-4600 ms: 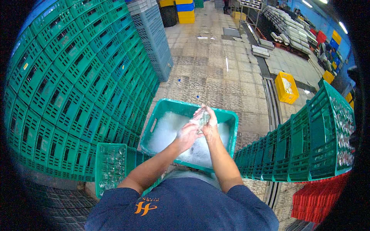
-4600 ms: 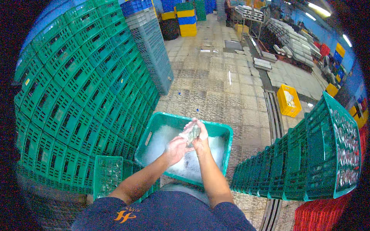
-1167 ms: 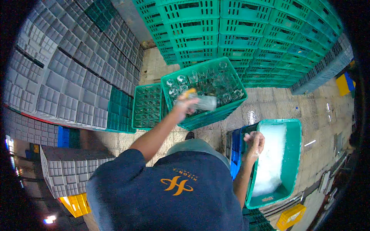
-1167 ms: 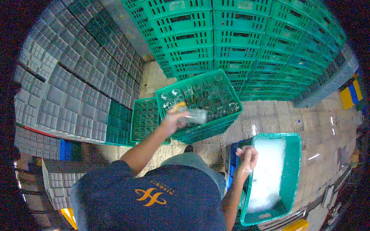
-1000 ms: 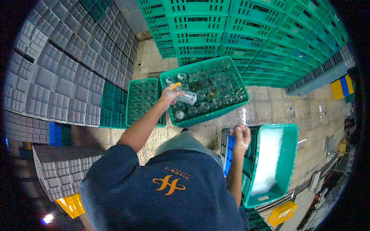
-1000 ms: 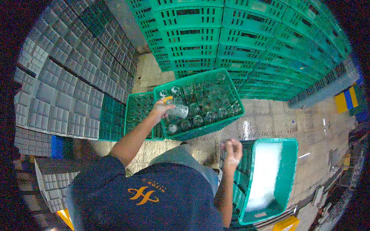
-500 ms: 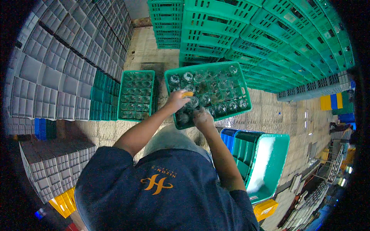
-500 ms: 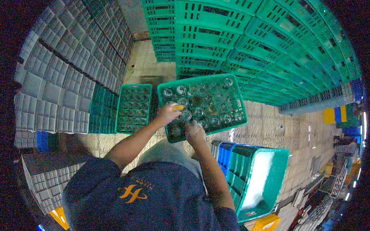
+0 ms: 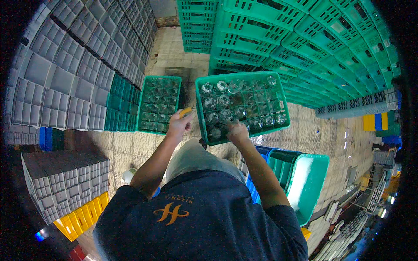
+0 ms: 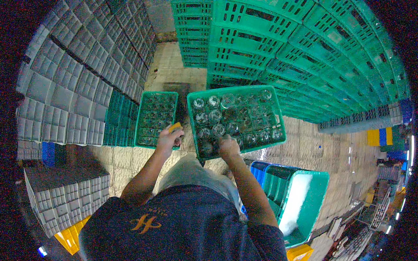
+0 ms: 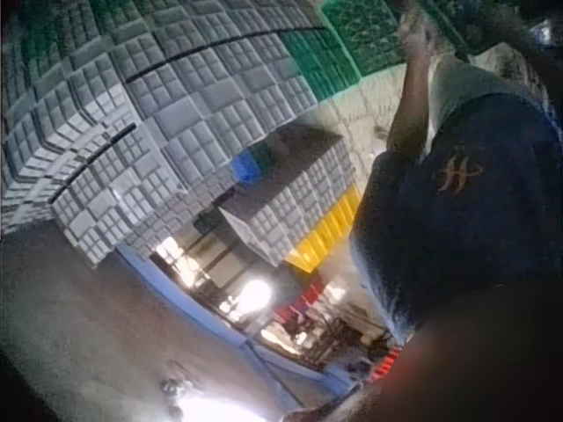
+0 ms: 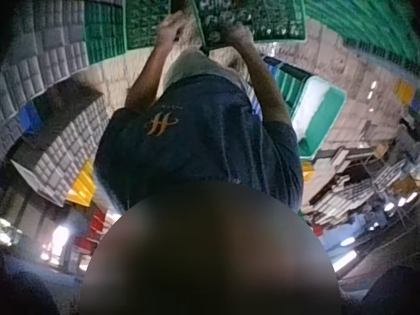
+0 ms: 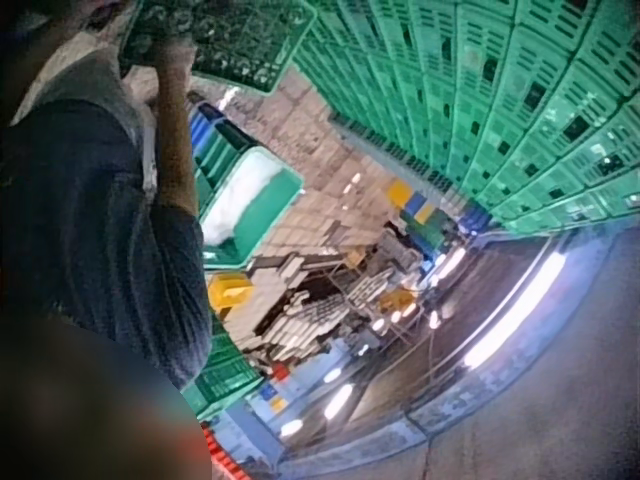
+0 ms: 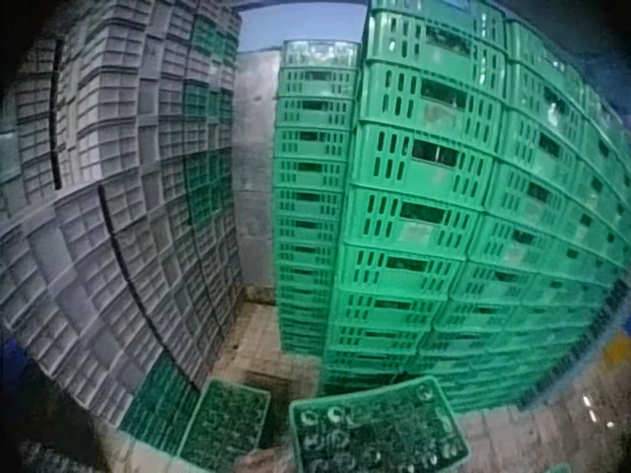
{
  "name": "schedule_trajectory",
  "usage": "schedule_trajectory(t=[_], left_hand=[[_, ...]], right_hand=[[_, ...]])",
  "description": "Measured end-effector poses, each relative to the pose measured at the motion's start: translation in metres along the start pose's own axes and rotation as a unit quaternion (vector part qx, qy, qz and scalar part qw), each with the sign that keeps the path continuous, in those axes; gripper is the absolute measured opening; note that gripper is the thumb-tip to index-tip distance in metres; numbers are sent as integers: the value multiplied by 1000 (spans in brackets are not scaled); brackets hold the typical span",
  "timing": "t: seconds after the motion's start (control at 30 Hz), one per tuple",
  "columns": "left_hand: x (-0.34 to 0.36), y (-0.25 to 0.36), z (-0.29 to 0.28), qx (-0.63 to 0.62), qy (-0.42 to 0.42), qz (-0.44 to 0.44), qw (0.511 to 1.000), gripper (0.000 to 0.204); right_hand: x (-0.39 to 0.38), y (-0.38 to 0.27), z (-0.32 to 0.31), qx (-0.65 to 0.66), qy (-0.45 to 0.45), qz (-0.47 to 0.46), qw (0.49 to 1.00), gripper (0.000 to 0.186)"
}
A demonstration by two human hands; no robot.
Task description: The person washes small glass tumblers one by one using a yellow sponge in a green tub filled with soapy water. They rinse each glass and place it into a green crate, repeating the process throughout the clip.
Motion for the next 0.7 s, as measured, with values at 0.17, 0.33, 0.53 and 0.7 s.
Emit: schedule_trajectory(t=[0.17,0.33,0.53,0.7], left_hand=[[1,0,48,-15,-57,-33,998,33],[-24,-9,152,119,-144,-6,982,36],[-120,-20,318,351,-307,240,851,23],[-244,-44,462,215,-569,252,753,23]], right_hand=[[-51,40,-45,233,155,-55,959,53],[-131,88,-41,659,153,-26,736,51],[-253,131,-7,859,312,-6,406,42],[-364,199,60,890,434,15,139,38]])
Point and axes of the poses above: each hand's wrist, its own x-axis towards the middle knuckle, its own z-axis out of the palm, y = z × x, the point moved 6 cm from there along x, towards the middle knuckle, and after that the axes turned 6 degrees about -y, right-handed, at the moved point
